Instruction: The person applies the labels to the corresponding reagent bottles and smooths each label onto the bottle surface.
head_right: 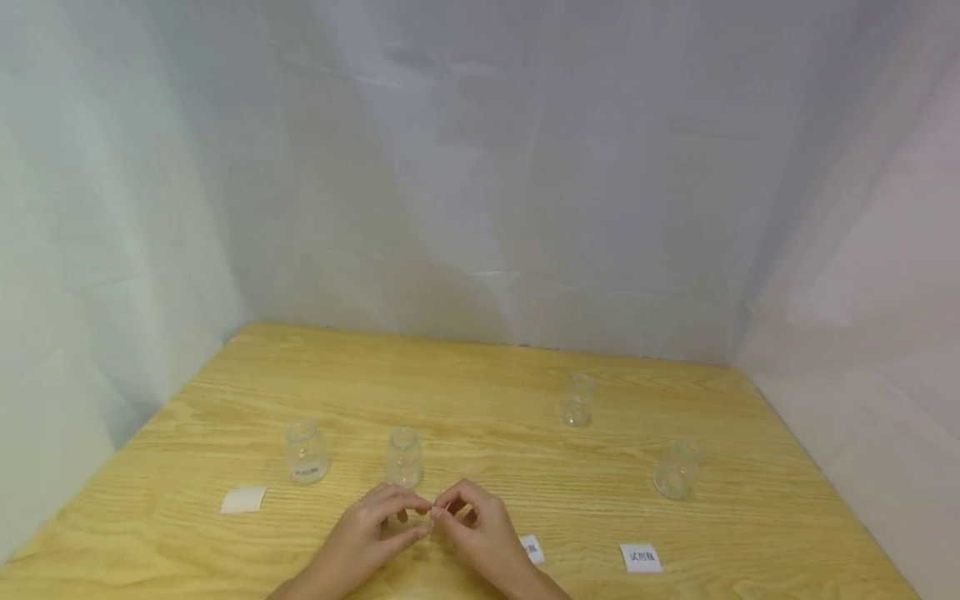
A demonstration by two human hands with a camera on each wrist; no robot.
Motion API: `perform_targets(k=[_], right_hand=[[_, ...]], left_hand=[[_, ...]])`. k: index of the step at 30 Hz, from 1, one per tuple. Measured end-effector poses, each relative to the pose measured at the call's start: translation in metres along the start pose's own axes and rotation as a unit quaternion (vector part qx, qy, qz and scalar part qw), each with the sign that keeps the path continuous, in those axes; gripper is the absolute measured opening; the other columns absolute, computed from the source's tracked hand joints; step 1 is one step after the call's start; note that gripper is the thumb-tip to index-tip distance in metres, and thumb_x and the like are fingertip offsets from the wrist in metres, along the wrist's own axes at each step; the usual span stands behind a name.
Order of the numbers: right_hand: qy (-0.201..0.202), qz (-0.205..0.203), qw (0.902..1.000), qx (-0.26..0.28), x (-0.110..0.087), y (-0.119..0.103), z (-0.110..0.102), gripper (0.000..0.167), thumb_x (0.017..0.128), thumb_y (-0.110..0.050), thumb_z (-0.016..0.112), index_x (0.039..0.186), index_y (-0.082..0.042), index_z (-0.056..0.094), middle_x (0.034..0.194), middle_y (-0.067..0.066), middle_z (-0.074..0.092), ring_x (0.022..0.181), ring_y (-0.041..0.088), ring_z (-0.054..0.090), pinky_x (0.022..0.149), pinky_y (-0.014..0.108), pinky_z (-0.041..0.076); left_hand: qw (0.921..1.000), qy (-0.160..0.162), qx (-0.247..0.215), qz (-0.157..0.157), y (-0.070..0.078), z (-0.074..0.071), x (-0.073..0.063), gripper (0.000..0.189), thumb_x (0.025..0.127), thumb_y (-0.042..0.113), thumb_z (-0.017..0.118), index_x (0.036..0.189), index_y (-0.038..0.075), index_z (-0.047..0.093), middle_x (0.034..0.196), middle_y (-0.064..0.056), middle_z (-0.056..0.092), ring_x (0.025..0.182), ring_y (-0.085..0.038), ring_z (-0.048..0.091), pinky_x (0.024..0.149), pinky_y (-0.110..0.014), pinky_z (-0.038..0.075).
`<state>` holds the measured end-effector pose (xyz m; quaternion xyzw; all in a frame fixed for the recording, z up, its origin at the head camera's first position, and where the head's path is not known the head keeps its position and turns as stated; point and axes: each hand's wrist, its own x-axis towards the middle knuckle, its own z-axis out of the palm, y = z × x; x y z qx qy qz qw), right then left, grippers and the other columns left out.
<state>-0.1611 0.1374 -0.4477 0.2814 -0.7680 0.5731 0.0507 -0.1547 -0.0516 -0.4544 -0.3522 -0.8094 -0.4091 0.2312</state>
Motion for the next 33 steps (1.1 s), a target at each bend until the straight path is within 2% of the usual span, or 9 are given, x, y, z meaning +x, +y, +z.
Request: perform_targets(k=[6,12,15,18,21,23,26,28,33], right_hand=[[-0.012,-0.006,0.9999,0.006,0.002,-0.024,-0.001,0.004,0.085,0.002,0.061,0.086,-0.002,0.059,0.083,0.013,0.063,0.074,0.011,0.055,0.055,0.029,0.05],[-0.021,-0.01,0.9996,0.018,0.002,-0.024,-0.002,0.005,0.085,-0.001,0.062,0.087,0.0,0.058,0.084,0.014,0.062,0.072,0.012,0.054,0.05,0.033,0.051],[-0.019,-0.004,0.9996,0.019,0.002,-0.023,-0.002,0.004,0.089,-0.002,0.058,0.088,0.002,0.058,0.084,0.017,0.06,0.069,0.019,0.056,0.048,0.034,0.051],[0.013,0.026,0.9994,0.016,0.002,-0.024,-0.002,0.008,0.092,-0.004,0.055,0.088,0.002,0.059,0.083,0.019,0.06,0.066,0.026,0.056,0.05,0.032,0.051],[0.062,0.059,0.9963,0.013,0.002,-0.025,-0.002,0.007,0.091,-0.003,0.055,0.089,0.002,0.059,0.083,0.017,0.059,0.066,0.026,0.055,0.051,0.031,0.051],[0.079,0.074,0.994,0.016,0.003,-0.025,-0.002,0.005,0.09,-0.002,0.056,0.091,0.003,0.058,0.085,0.015,0.059,0.068,0.023,0.055,0.052,0.031,0.051],[0.075,0.086,0.9933,0.017,0.004,-0.025,-0.002,0.006,0.09,-0.001,0.057,0.094,0.003,0.057,0.087,0.012,0.058,0.073,0.019,0.054,0.052,0.031,0.051],[0.066,0.093,0.9933,0.019,0.005,-0.024,-0.002,0.006,0.09,-0.002,0.057,0.094,0.003,0.058,0.087,0.01,0.058,0.074,0.016,0.053,0.053,0.031,0.052],[0.057,0.1,0.9931,0.023,0.004,-0.024,-0.002,0.004,0.087,-0.001,0.06,0.089,0.001,0.057,0.083,0.009,0.056,0.068,0.014,0.053,0.052,0.029,0.051]], left_hand=[[0.9999,-0.004,-0.008,-0.013,0.001,0.0,0.0,0.027,0.071,0.01,0.077,0.096,0.012,0.067,0.093,0.007,0.062,0.074,-0.008,0.052,0.06,-0.018,0.047],[0.9991,-0.007,-0.014,-0.04,0.001,-0.001,0.001,0.023,0.073,0.01,0.077,0.092,0.016,0.067,0.091,0.011,0.061,0.072,-0.006,0.052,0.058,-0.018,0.046],[0.9975,-0.018,-0.022,-0.064,0.002,-0.002,0.001,0.02,0.076,0.01,0.075,0.093,0.016,0.067,0.09,0.011,0.061,0.072,-0.004,0.051,0.058,-0.018,0.046],[0.9909,-0.037,-0.057,-0.116,0.003,-0.004,0.002,0.016,0.08,0.012,0.071,0.095,0.015,0.067,0.089,0.01,0.06,0.072,-0.004,0.051,0.058,-0.02,0.046],[0.9784,-0.046,-0.108,-0.17,0.004,-0.006,0.003,0.012,0.085,0.013,0.067,0.097,0.012,0.067,0.089,0.007,0.06,0.073,-0.006,0.051,0.058,-0.021,0.046],[0.9702,-0.044,-0.136,-0.195,0.005,-0.008,0.004,0.012,0.086,0.013,0.065,0.097,0.009,0.066,0.089,0.004,0.06,0.074,-0.008,0.051,0.059,-0.022,0.047],[0.962,-0.037,-0.16,-0.218,0.006,-0.009,0.005,0.011,0.087,0.01,0.064,0.097,0.006,0.065,0.09,0.002,0.06,0.076,-0.01,0.053,0.062,-0.023,0.047],[0.9599,-0.032,-0.163,-0.226,0.006,-0.01,0.006,0.011,0.086,0.009,0.064,0.097,0.005,0.065,0.09,0.001,0.06,0.077,-0.01,0.053,0.063,-0.023,0.048],[0.9636,-0.021,-0.147,-0.223,0.007,-0.011,0.005,0.009,0.085,0.007,0.065,0.094,0.006,0.065,0.087,0.005,0.059,0.074,-0.01,0.053,0.061,-0.023,0.047]])
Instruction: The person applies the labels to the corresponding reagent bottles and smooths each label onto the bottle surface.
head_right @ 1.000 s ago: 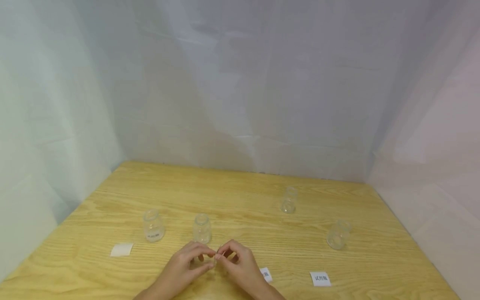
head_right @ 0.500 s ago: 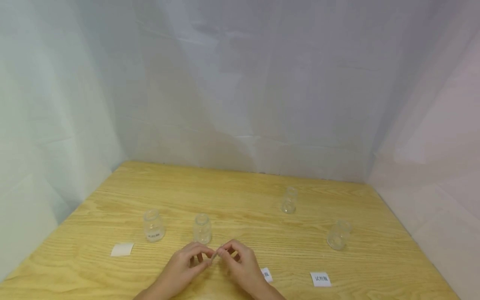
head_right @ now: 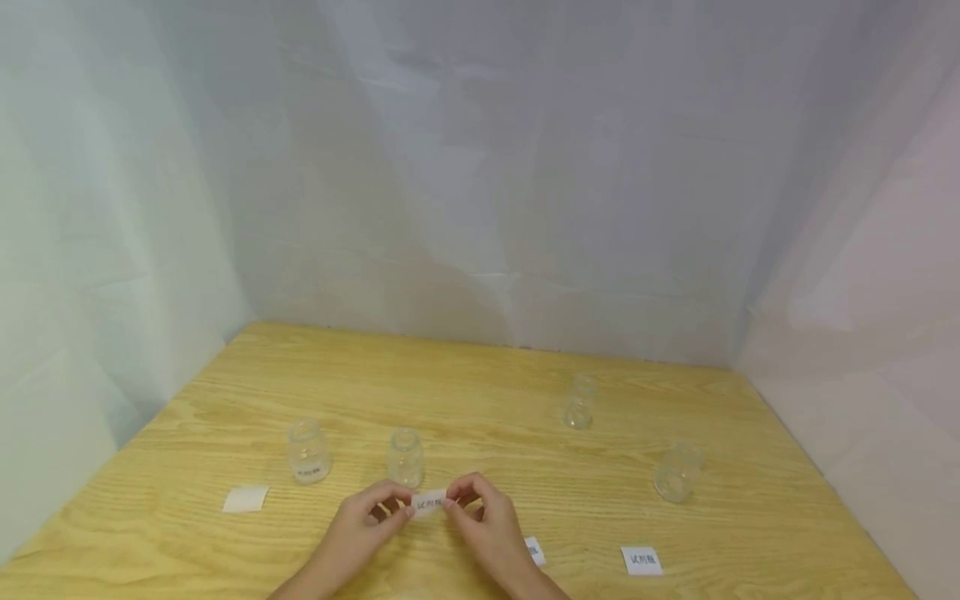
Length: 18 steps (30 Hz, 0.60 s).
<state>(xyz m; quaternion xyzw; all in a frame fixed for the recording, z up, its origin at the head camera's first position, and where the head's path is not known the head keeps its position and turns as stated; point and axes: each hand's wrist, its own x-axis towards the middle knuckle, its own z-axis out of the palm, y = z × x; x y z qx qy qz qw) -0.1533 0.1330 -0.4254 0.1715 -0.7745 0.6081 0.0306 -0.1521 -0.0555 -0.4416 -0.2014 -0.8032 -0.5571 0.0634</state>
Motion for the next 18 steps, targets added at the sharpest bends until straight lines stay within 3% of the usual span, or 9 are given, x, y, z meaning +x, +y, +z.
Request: perform_targets(k=[6,10,18], right_hand=[[-0.002,-0.016,0.9998,-0.01,-0.0015,-0.0005,0.0009,0.004,0.087,0.0,0.061,0.086,0.001,0.057,0.082,0.007,0.057,0.06,0.014,0.052,0.05,0.024,0.049],[-0.001,-0.045,0.9987,-0.025,-0.0011,-0.0009,0.0018,0.003,0.087,0.003,0.06,0.085,0.001,0.057,0.082,0.006,0.058,0.065,0.015,0.053,0.05,0.024,0.049],[-0.01,-0.095,0.9943,-0.049,0.0058,-0.0056,0.0076,0.005,0.087,0.001,0.059,0.086,-0.002,0.056,0.093,0.012,0.058,0.083,0.014,0.054,0.06,0.027,0.05]], left_hand=[[0.9993,0.015,0.033,0.012,-0.0024,-0.0002,0.0006,0.014,0.084,0.012,0.067,0.097,0.006,0.065,0.084,0.005,0.06,0.07,-0.007,0.051,0.056,-0.021,0.046],[0.9987,0.035,0.035,-0.003,-0.0028,-0.0008,0.0014,0.02,0.084,0.015,0.068,0.1,0.006,0.062,0.083,0.006,0.062,0.071,-0.006,0.052,0.059,-0.021,0.046],[0.9963,0.068,0.044,-0.03,-0.0033,-0.0043,0.0038,0.012,0.085,0.021,0.066,0.087,0.01,0.063,0.08,0.006,0.059,0.072,-0.009,0.052,0.058,-0.022,0.046]])
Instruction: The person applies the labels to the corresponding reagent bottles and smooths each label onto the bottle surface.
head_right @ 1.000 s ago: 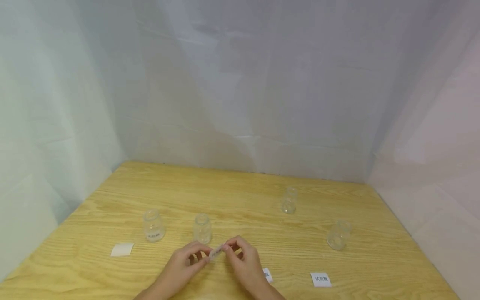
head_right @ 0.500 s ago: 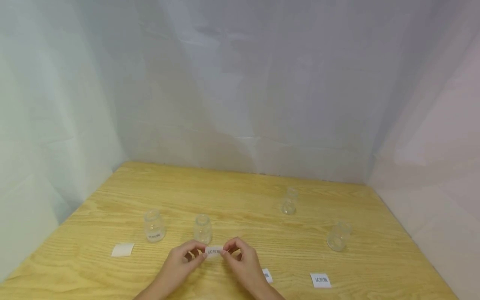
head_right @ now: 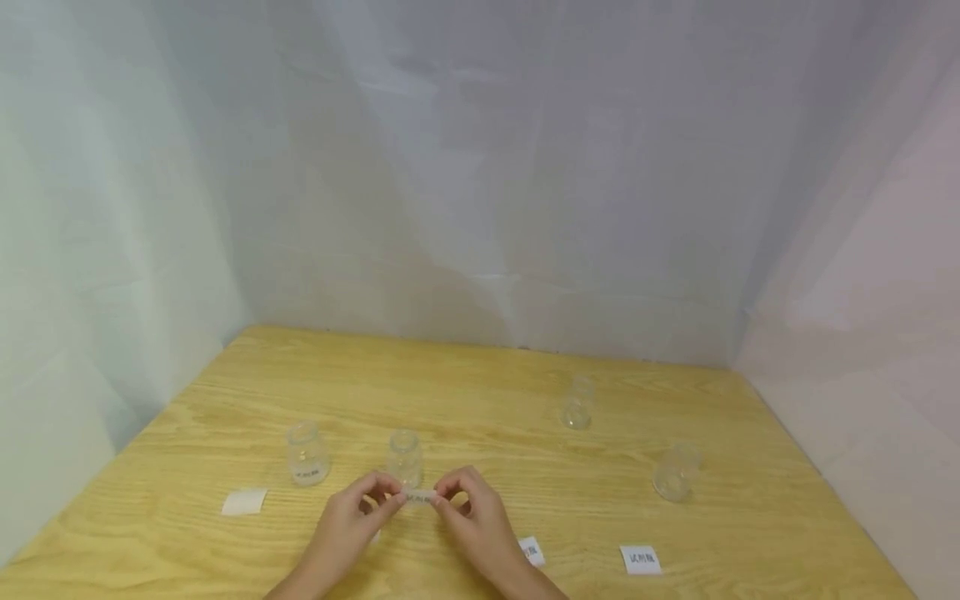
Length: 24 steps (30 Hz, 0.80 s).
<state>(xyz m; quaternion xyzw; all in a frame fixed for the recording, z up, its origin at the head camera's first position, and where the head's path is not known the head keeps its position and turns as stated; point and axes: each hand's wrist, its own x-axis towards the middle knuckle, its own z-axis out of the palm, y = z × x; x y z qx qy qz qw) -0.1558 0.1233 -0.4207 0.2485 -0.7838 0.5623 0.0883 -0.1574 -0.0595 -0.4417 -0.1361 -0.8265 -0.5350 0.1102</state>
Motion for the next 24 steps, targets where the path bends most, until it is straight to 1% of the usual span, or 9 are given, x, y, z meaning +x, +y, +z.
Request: perform_targets(k=[2,5,8,12,15,18,21,24], right_hand=[[-0.005,-0.015,0.9998,-0.014,0.003,-0.001,0.002,0.006,0.087,0.001,0.059,0.086,-0.002,0.055,0.098,0.015,0.056,0.088,0.018,0.053,0.064,0.029,0.051],[-0.009,-0.03,0.999,-0.031,0.008,-0.001,0.004,0.008,0.086,0.003,0.06,0.084,-0.002,0.054,0.105,0.018,0.052,0.093,0.023,0.053,0.07,0.032,0.051],[-0.01,-0.038,0.9986,-0.036,0.012,0.0,0.006,0.009,0.085,0.003,0.061,0.083,-0.001,0.053,0.107,0.02,0.05,0.095,0.029,0.052,0.073,0.033,0.051],[-0.01,-0.049,0.9985,-0.022,0.016,0.006,0.01,0.008,0.084,0.004,0.062,0.083,0.001,0.054,0.109,0.025,0.048,0.097,0.038,0.051,0.076,0.035,0.051],[-0.011,-0.055,0.9984,-0.009,0.019,0.01,0.013,0.008,0.083,0.006,0.063,0.082,0.003,0.055,0.109,0.028,0.047,0.099,0.042,0.05,0.077,0.038,0.051],[-0.013,-0.054,0.9985,0.0,0.022,0.013,0.015,0.009,0.082,0.007,0.063,0.081,0.004,0.055,0.11,0.029,0.047,0.099,0.042,0.05,0.079,0.038,0.051],[-0.017,-0.05,0.9986,0.004,0.023,0.015,0.017,0.009,0.083,0.006,0.063,0.082,0.004,0.055,0.11,0.028,0.047,0.099,0.042,0.052,0.08,0.037,0.05],[-0.019,-0.046,0.9988,0.0,0.025,0.016,0.018,0.009,0.083,0.006,0.063,0.082,0.004,0.054,0.111,0.027,0.048,0.099,0.041,0.053,0.08,0.037,0.05]], left_hand=[[1.0,0.006,0.0,-0.002,0.0,-0.002,0.001,0.011,0.086,0.021,0.066,0.087,0.01,0.062,0.082,0.004,0.058,0.073,-0.011,0.052,0.058,-0.022,0.046],[0.9999,0.016,0.004,0.002,-0.002,-0.004,0.001,0.008,0.084,0.018,0.067,0.087,0.011,0.063,0.09,0.002,0.057,0.078,-0.014,0.052,0.061,-0.022,0.047],[0.9992,0.03,0.024,0.012,-0.005,-0.006,0.002,0.008,0.082,0.018,0.069,0.086,0.013,0.064,0.098,0.001,0.056,0.084,-0.016,0.051,0.064,-0.022,0.047],[0.9968,0.048,0.06,0.018,-0.006,-0.01,0.003,0.009,0.08,0.02,0.072,0.083,0.013,0.066,0.102,-0.003,0.056,0.089,-0.019,0.049,0.064,-0.023,0.045],[0.9956,0.05,0.078,0.003,-0.007,-0.012,0.005,0.008,0.078,0.018,0.073,0.08,0.014,0.066,0.105,-0.006,0.057,0.094,-0.023,0.049,0.069,-0.028,0.045],[0.9952,0.047,0.085,-0.006,-0.01,-0.013,0.008,0.009,0.078,0.013,0.073,0.078,0.015,0.064,0.108,-0.009,0.058,0.099,-0.028,0.049,0.075,-0.036,0.048],[0.996,0.044,0.078,-0.002,-0.013,-0.013,0.011,0.012,0.077,0.009,0.072,0.077,0.015,0.062,0.113,-0.013,0.058,0.103,-0.034,0.051,0.08,-0.044,0.048],[0.9969,0.036,0.07,0.003,-0.016,-0.014,0.013,0.013,0.078,0.006,0.071,0.077,0.014,0.061,0.117,-0.016,0.057,0.107,-0.038,0.051,0.083,-0.048,0.046]])
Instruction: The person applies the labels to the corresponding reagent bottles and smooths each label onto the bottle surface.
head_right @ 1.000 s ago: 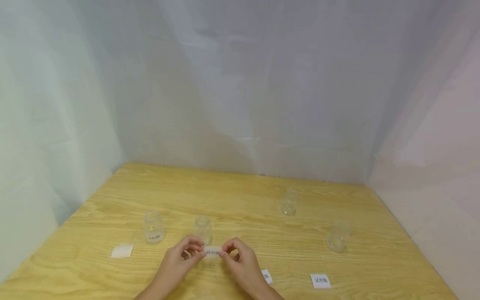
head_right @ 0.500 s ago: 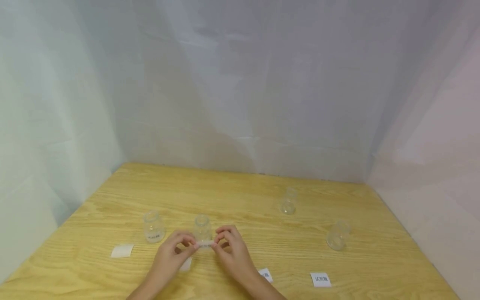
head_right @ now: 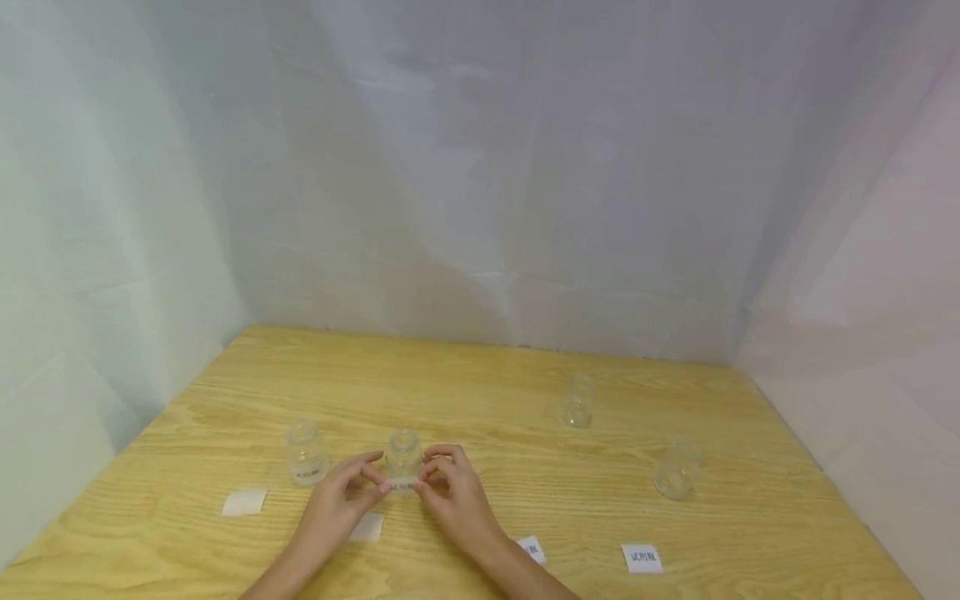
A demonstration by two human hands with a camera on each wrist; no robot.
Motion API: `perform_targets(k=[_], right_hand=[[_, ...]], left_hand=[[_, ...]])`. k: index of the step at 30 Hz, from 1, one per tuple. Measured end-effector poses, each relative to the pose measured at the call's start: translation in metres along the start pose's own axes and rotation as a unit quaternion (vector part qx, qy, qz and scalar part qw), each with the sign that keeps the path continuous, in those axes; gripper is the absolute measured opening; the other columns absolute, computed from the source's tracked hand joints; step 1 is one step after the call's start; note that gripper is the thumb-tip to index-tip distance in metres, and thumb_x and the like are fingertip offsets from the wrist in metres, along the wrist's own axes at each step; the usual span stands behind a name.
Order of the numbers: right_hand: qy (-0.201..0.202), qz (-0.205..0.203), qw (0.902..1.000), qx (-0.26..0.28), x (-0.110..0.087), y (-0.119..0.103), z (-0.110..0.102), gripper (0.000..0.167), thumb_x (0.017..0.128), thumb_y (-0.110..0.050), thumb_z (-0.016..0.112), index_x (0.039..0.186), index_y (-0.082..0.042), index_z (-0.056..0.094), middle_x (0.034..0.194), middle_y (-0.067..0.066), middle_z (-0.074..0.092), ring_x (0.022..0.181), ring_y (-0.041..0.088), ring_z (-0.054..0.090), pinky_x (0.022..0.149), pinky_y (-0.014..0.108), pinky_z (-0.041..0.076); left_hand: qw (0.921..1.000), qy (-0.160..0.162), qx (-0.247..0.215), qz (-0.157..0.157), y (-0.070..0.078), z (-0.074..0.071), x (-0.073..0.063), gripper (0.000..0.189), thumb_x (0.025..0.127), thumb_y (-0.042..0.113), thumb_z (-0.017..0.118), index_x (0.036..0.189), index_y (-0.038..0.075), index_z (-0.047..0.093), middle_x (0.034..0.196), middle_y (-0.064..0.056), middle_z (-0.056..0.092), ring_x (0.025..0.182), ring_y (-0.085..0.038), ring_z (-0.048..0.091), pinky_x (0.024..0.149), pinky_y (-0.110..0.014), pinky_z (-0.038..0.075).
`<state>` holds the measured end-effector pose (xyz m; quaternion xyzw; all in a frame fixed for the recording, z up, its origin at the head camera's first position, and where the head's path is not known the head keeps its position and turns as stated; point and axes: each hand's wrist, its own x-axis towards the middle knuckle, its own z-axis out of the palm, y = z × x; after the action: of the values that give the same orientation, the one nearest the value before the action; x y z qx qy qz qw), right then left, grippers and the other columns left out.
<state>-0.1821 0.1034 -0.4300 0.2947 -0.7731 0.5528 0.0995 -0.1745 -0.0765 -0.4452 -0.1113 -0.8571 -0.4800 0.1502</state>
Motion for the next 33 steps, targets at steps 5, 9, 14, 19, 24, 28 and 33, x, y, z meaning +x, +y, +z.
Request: perform_targets(k=[5,9,14,19,24,28,33], right_hand=[[-0.001,0.006,1.0,-0.005,0.002,-0.002,0.0,0.009,0.082,0.007,0.063,0.082,0.004,0.054,0.112,0.027,0.048,0.1,0.041,0.052,0.081,0.035,0.05],[-0.003,0.013,0.9999,-0.008,0.003,0.001,0.001,0.008,0.082,0.007,0.063,0.083,0.005,0.055,0.112,0.027,0.048,0.099,0.041,0.053,0.081,0.035,0.05],[0.002,0.015,0.9996,-0.024,0.004,0.02,0.005,0.009,0.082,0.004,0.064,0.083,0.0,0.056,0.112,0.022,0.049,0.098,0.037,0.055,0.08,0.034,0.05],[0.002,0.019,0.9979,-0.061,0.002,0.037,0.006,0.01,0.084,-0.007,0.066,0.085,-0.008,0.057,0.113,0.01,0.052,0.1,0.028,0.054,0.082,0.025,0.048],[0.002,0.021,0.9977,-0.064,0.003,0.039,0.007,0.009,0.084,-0.004,0.066,0.084,-0.006,0.057,0.112,0.01,0.052,0.101,0.028,0.054,0.081,0.027,0.049],[0.005,0.017,0.9981,-0.058,0.004,0.028,0.006,0.01,0.082,0.006,0.064,0.081,0.0,0.056,0.108,0.015,0.053,0.099,0.033,0.054,0.079,0.035,0.05],[0.008,0.012,0.9985,-0.052,0.006,0.005,0.004,0.014,0.08,0.013,0.062,0.079,0.002,0.053,0.103,0.021,0.053,0.096,0.037,0.054,0.079,0.039,0.05]], left_hand=[[0.9996,-0.019,-0.021,-0.008,-0.003,0.0,0.002,0.011,0.081,0.006,0.069,0.079,0.012,0.06,0.122,-0.018,0.055,0.105,-0.04,0.053,0.085,-0.051,0.044],[0.999,-0.03,-0.031,-0.011,-0.004,0.001,0.003,0.009,0.083,0.007,0.066,0.08,0.012,0.059,0.122,-0.017,0.055,0.101,-0.038,0.057,0.084,-0.05,0.045],[0.9985,-0.028,-0.045,-0.01,-0.006,0.002,0.004,0.008,0.083,0.005,0.066,0.081,0.009,0.058,0.121,-0.019,0.056,0.097,-0.035,0.059,0.081,-0.043,0.049],[0.9981,-0.023,-0.057,-0.012,-0.007,0.005,0.005,0.009,0.082,0.002,0.065,0.081,0.008,0.058,0.12,-0.02,0.056,0.098,-0.033,0.059,0.08,-0.035,0.05],[0.9976,-0.015,-0.067,-0.012,-0.008,0.007,0.006,0.011,0.082,0.002,0.066,0.079,0.007,0.057,0.116,-0.02,0.058,0.097,-0.032,0.06,0.078,-0.032,0.051],[0.9975,-0.012,-0.068,-0.012,-0.008,0.007,0.006,0.012,0.082,0.002,0.066,0.078,0.007,0.056,0.115,-0.019,0.059,0.096,-0.031,0.06,0.077,-0.032,0.051],[0.9977,-0.009,-0.066,-0.01,-0.009,0.007,0.007,0.01,0.083,0.005,0.066,0.08,0.006,0.056,0.113,-0.02,0.059,0.095,-0.031,0.06,0.078,-0.031,0.051]])
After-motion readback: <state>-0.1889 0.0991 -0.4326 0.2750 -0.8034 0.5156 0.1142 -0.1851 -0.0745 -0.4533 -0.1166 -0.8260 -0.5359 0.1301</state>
